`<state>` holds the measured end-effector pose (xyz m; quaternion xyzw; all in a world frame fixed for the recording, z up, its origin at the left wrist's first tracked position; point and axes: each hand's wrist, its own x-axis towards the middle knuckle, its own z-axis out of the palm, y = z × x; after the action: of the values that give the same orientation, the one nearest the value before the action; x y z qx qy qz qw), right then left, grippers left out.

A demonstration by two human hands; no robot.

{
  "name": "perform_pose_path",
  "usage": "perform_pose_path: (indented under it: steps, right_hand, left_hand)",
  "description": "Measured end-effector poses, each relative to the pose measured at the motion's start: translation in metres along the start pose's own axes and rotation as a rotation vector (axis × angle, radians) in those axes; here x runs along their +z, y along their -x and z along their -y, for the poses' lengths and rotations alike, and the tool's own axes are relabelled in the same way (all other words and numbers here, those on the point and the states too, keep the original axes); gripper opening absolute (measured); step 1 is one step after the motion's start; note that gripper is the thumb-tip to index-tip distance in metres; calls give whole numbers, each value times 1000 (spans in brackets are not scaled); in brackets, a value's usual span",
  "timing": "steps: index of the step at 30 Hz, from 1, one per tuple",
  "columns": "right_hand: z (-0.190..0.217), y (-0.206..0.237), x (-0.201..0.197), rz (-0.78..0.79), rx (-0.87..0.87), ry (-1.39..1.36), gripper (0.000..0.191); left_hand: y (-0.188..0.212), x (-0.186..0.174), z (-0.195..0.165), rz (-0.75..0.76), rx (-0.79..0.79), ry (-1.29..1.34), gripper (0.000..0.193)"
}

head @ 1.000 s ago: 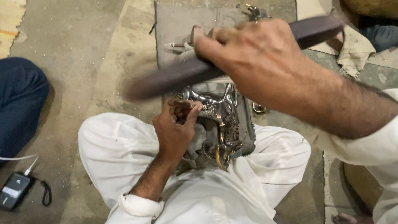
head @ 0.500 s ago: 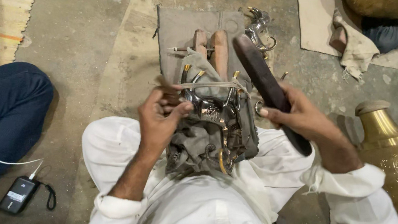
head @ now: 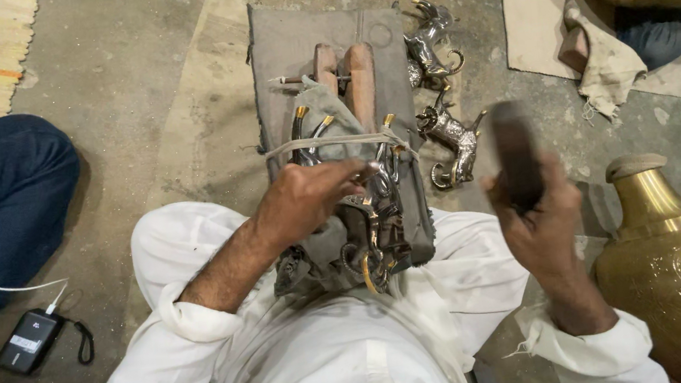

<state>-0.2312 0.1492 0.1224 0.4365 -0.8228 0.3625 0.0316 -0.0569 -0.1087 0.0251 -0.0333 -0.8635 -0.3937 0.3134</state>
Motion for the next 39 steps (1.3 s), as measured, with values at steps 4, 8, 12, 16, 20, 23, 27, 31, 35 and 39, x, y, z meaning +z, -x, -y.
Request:
perform_pose_path:
  steps: [4, 8, 12, 16, 20, 23, 27, 31, 35, 39]
  right_hand:
    - [19, -14, -16, 92, -325, 488, 43]
    - [22, -19, -21, 150, -361, 559, 38]
    - [20, -13, -24, 60, -282, 511, 38]
    - [22, -10, -27, -32, -2, 304, 35]
    - [24, -12, -24, 50, -253, 454, 40]
    - [17, -11, -23, 62, -217, 392, 42]
    - [-11, -3, -12, 258, -211, 605, 49]
    - [-47, 25, 35, 261, 285, -111, 39]
    - [-60, 76, 95, 213, 602, -484, 34]
    - [-57, 101, 123, 204, 611, -655, 23]
  left_hand:
    - [0, 2, 2, 133, 103, -165, 53]
    - [-4, 1, 1, 89, 122, -91, 42]
    - [-11, -5, 2, 126, 47, -7, 54]
    - [-17, -9, 2, 197, 41, -37, 57]
    - [-19, -14, 2, 257, 87, -52, 56]
    - [-14, -15, 0, 176, 34, 18, 51]
    - [-1, -17, -2, -73, -204, 213, 27]
    - [22, -21, 4, -403, -567, 603, 29]
    - [53, -29, 9, -428, -722, 611, 32]
    - [71, -35, 11, -394, -795, 657, 35]
